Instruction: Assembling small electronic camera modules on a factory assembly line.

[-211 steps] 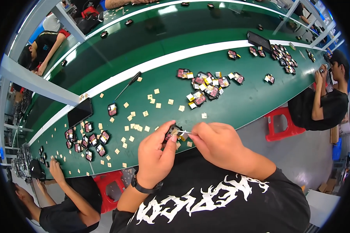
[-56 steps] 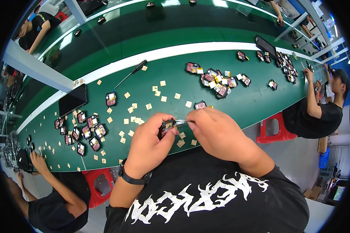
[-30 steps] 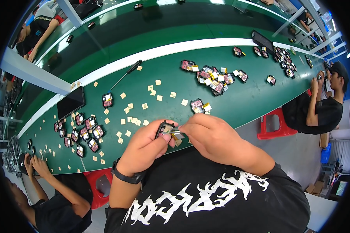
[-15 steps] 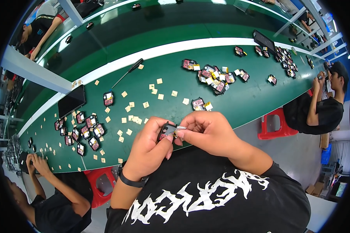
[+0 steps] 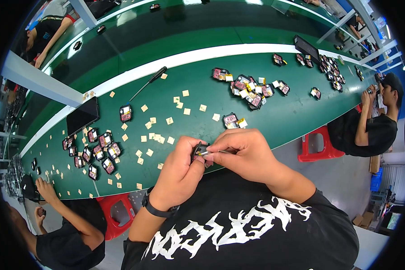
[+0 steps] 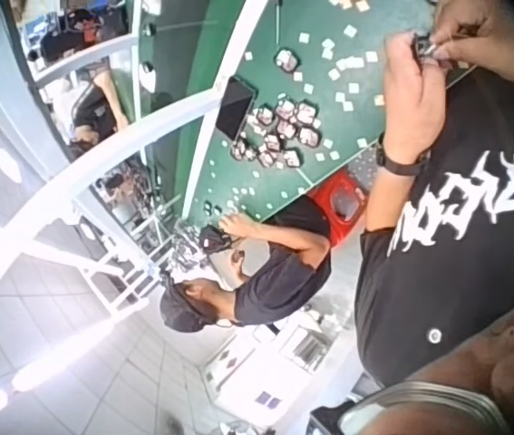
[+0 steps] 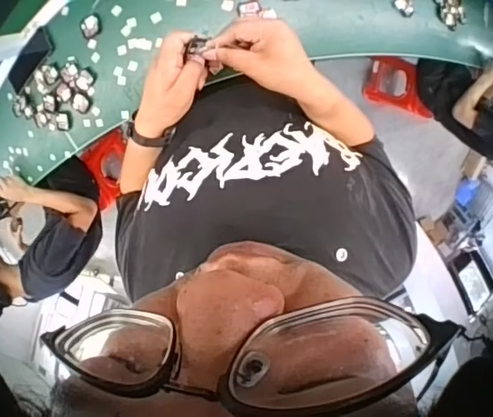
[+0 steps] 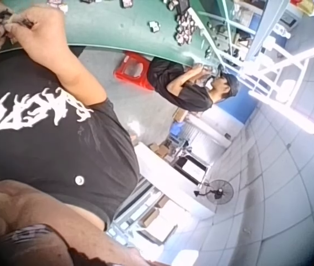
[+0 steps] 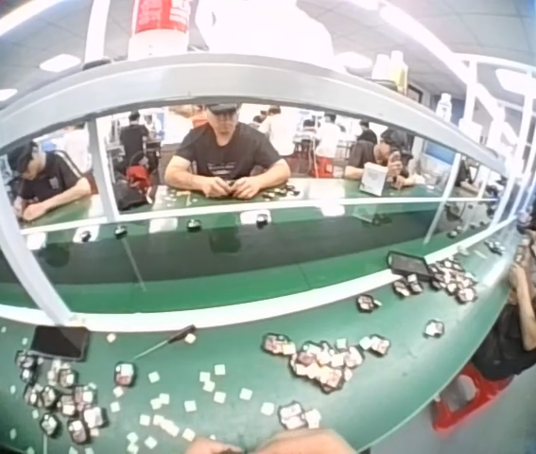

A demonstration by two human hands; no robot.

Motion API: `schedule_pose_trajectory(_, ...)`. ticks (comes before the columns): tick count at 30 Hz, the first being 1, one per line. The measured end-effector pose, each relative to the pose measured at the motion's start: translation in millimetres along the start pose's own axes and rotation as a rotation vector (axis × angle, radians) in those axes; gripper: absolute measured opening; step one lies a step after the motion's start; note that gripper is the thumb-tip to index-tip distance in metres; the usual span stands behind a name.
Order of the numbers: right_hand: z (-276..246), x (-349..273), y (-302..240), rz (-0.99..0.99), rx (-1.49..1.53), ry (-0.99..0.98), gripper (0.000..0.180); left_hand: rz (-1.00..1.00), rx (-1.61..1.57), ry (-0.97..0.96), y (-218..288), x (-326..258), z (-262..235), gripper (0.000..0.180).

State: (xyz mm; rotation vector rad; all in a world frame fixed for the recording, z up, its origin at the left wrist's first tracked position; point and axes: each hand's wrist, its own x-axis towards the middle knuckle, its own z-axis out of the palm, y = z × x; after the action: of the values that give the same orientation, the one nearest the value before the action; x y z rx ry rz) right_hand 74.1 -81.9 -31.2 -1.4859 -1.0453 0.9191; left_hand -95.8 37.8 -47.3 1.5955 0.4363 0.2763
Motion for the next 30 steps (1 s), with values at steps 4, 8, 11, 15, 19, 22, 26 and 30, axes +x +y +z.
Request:
schedule_pose_trajectory(4, 2.5, -1.1, 4.2, -0.146, -0.186, 0.013, 0.011, -0.013, 0.012, -0.017, 2.6, -0.8, -2.3, 0.022)
schedule_pose_trajectory(8, -0.1, 1.5, 0.4, -0.187, -0.216, 0.008, 0.006, -0.052, -0.012, -0.063, 6.8, -1.6, -4.7, 0.022)
schedule_pose_trajectory(11, -1.2, 5.8, -3.9, 0.039, -0.032, 0.008, 0.009, -0.044, 0.013, -0.089, 2.3, -4.1, -3.1, 0.022)
schedule_pose_trajectory(15, -2.7, 10.2, 1.8, 0.308, 0.239, -0.093, 0.019, 0.017, 0.108, -0.129, 7.8, -7.4, -2.3, 0.023)
schedule_pose_trajectory(19, -3.0, 12.3, 16.1, 0.378, 0.333, -0.188, 0.024, 0.046, 0.132, -0.151, 2.0, -9.7, -5.4, 0.024)
schedule_pose_trajectory(22, -0.4, 13.3, 15.8, 0.391, 0.438, -0.157, 0.024, -0.081, -0.113, -0.154, -1.8, -14.0, -6.9, 0.028)
schedule_pose_trajectory(26, -8.9, 10.5, 19.3, 0.289, 0.378, -0.093, 0.022, -0.086, -0.362, 0.217, -19.5, -20.9, -10.6, 0.034)
schedule_pose_trajectory(30, -33.6, 6.2, 19.6, 0.119, -0.347, 0.189, 0.020, -0.030, -0.196, 0.567, -35.6, -39.9, -51.9, 0.035)
